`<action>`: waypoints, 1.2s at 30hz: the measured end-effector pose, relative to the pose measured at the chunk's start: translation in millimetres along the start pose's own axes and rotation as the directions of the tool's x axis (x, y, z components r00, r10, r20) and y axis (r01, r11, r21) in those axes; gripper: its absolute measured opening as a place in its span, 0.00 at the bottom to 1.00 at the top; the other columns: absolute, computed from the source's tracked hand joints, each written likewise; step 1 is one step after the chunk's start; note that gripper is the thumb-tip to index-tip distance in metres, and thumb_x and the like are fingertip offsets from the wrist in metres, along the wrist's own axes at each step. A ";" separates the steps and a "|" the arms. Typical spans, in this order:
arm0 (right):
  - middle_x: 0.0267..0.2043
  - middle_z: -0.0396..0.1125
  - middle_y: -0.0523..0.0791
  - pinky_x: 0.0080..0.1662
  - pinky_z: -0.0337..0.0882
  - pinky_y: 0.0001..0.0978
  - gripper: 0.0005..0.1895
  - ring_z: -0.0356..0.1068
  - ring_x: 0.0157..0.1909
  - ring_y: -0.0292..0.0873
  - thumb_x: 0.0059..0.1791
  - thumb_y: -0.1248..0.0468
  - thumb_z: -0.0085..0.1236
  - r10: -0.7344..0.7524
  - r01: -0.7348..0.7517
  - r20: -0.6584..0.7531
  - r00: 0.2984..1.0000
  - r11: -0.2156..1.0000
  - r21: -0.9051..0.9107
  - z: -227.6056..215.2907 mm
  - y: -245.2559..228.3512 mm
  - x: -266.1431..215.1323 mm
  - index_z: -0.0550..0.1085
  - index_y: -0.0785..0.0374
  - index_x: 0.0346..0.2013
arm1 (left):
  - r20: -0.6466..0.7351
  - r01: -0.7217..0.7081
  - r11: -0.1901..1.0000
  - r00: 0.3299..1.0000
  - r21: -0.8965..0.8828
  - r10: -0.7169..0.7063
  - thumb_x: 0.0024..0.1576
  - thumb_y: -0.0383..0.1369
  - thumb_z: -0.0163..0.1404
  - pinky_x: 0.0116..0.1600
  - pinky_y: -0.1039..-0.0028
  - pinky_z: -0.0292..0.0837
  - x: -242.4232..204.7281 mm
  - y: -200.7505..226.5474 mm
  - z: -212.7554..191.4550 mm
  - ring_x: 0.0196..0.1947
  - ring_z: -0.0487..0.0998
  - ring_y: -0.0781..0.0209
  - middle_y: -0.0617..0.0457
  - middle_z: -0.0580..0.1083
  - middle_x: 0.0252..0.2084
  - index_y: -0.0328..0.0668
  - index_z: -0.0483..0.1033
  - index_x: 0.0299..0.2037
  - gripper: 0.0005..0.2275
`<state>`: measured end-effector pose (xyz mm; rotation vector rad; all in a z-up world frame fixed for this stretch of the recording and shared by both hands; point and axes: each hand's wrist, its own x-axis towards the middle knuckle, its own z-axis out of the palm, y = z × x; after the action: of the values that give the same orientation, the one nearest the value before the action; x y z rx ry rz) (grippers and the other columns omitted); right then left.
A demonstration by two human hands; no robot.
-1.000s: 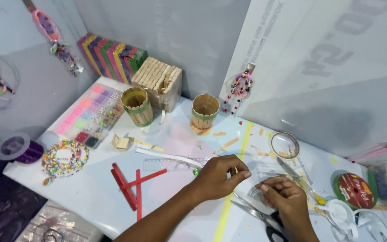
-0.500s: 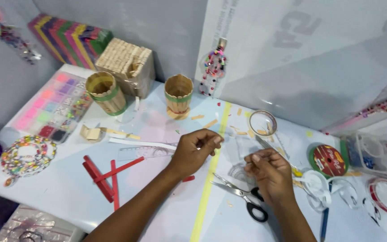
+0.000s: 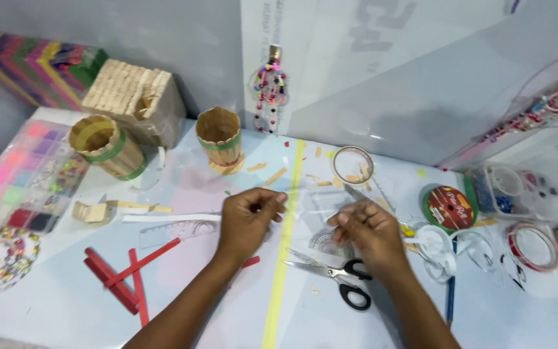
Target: Assembling and reinforcing a wooden structure by attaching popsicle sticks to a cylindrical base using tape and glue.
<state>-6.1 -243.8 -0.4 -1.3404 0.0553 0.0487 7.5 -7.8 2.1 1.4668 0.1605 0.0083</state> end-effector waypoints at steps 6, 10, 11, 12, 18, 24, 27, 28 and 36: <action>0.40 0.74 0.59 0.37 0.76 0.35 0.05 0.76 0.36 0.49 0.54 0.78 0.60 -0.601 0.356 -0.055 0.797 0.541 -0.762 -63.9 -51.2 38.4 0.76 0.73 0.45 | -0.126 -0.073 0.995 0.989 0.065 0.081 0.58 0.32 0.59 0.27 0.78 0.72 3.5 10.4 -10.1 0.22 0.77 0.63 0.45 0.78 0.22 0.35 0.84 0.33 0.07; 0.39 0.75 0.50 0.37 0.78 0.31 0.05 0.77 0.39 0.49 0.52 0.75 0.68 -0.681 0.382 0.226 0.697 0.085 -0.920 -98.3 -41.2 58.6 0.82 0.67 0.42 | -0.138 -0.073 0.996 0.987 0.042 0.079 0.59 0.34 0.57 0.28 0.78 0.73 2.8 13.8 -12.5 0.23 0.77 0.62 0.45 0.78 0.23 0.34 0.83 0.35 0.09; 0.39 0.75 0.49 0.38 0.79 0.30 0.05 0.78 0.40 0.48 0.52 0.74 0.69 -0.678 0.335 0.283 0.678 -0.058 -0.940 -99.7 -40.2 58.9 0.82 0.65 0.42 | -0.148 -0.085 0.996 0.985 0.041 0.090 0.59 0.35 0.57 0.28 0.78 0.73 1.9 15.1 -13.6 0.23 0.78 0.62 0.45 0.78 0.23 0.34 0.83 0.35 0.10; 0.39 0.74 0.48 0.38 0.80 0.29 0.04 0.78 0.40 0.47 0.52 0.73 0.69 -0.667 0.282 0.341 0.662 -0.200 -0.938 -101.1 -39.0 59.1 0.83 0.63 0.41 | -0.158 -0.096 0.995 0.982 0.040 0.101 0.59 0.35 0.57 0.29 0.78 0.73 0.9 16.3 -14.7 0.23 0.78 0.62 0.45 0.78 0.23 0.34 0.83 0.35 0.10; 0.50 0.75 0.40 0.55 0.69 0.42 0.19 0.72 0.57 0.47 0.49 0.71 0.53 -0.326 0.152 0.311 0.893 -0.431 -0.889 -136.8 -17.0 51.6 0.81 0.45 0.46 | -0.163 -0.129 0.991 0.978 0.030 0.132 0.59 0.34 0.56 0.29 0.78 0.72 0.5 16.4 -13.4 0.23 0.76 0.63 0.45 0.77 0.22 0.33 0.83 0.35 0.09; 0.43 0.75 0.38 0.50 0.72 0.43 0.15 0.74 0.51 0.49 0.46 0.67 0.61 -0.411 0.218 0.358 0.838 -0.349 -0.911 -122.6 -20.5 50.0 0.82 0.43 0.44 | -0.194 -0.285 0.956 0.936 0.070 0.293 0.59 0.32 0.57 0.28 0.78 0.74 3.1 13.5 -16.1 0.22 0.77 0.65 0.47 0.78 0.21 0.36 0.83 0.33 0.07; 0.39 0.76 0.48 0.46 0.74 0.49 0.11 0.74 0.44 0.56 0.44 0.56 0.64 -0.294 0.357 0.385 0.875 -0.148 -0.922 -86.5 -12.0 48.6 0.82 0.50 0.41 | -0.236 -0.417 0.896 0.865 0.152 0.443 0.59 0.31 0.58 0.28 0.75 0.75 6.5 15.9 -22.0 0.20 0.78 0.63 0.47 0.77 0.20 0.37 0.83 0.33 0.06; 0.39 0.76 0.48 0.46 0.74 0.49 0.11 0.74 0.44 0.56 0.44 0.56 0.64 -0.297 0.360 0.391 0.871 -0.156 -0.920 -85.3 -9.6 51.5 0.82 0.50 0.41 | -0.241 -0.423 0.894 0.862 0.147 0.447 0.59 0.31 0.58 0.28 0.75 0.75 8.8 15.6 -21.6 0.20 0.78 0.63 0.47 0.77 0.20 0.37 0.83 0.33 0.06; 0.37 0.72 0.39 0.48 0.71 0.41 0.10 0.72 0.45 0.45 0.50 0.55 0.58 -0.289 0.360 0.436 0.852 -0.283 -0.889 -102.2 8.9 53.6 0.80 0.49 0.44 | -0.377 -0.516 0.840 0.753 0.169 0.539 0.61 0.29 0.55 0.28 0.76 0.74 8.3 21.1 -31.6 0.19 0.75 0.65 0.48 0.75 0.19 0.34 0.81 0.34 0.06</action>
<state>45.5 -341.1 -35.9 -3.0274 -0.5886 -0.5151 14.1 26.6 19.1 1.5080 0.0801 0.7933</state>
